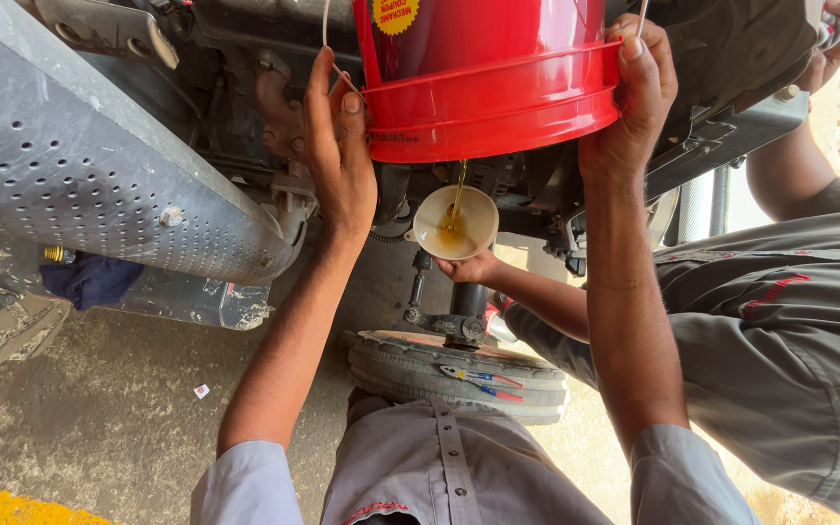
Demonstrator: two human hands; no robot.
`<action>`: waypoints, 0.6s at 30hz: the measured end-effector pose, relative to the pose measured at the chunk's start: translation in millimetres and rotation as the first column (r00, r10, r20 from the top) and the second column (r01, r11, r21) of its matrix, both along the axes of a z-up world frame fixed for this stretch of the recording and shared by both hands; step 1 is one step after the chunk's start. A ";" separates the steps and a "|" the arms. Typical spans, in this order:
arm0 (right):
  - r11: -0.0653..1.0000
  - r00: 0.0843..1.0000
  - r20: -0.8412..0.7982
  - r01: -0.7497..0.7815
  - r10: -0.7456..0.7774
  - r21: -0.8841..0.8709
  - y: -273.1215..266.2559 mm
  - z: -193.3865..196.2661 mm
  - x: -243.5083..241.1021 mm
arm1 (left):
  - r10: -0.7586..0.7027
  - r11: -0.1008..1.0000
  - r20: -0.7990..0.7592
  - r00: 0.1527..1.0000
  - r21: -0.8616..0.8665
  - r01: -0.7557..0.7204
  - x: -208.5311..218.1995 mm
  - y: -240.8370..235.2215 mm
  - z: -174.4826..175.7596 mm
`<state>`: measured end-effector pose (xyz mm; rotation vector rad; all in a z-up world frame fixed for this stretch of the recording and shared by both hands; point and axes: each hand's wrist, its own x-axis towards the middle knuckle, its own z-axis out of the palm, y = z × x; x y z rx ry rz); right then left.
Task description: The person pours oil from a red bucket into a funnel, places the bucket on a tractor, and uses a cloth and pliers to work on components of the tractor engine.
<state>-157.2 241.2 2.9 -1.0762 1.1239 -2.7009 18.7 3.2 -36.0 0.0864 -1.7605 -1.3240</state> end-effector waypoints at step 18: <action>0.997 0.999 -0.042 -0.009 0.005 -0.078 8.4 -1.3 16.1 | 0.066 0.991 -0.001 0.998 -0.119 -0.065 11.4 11.7 7.9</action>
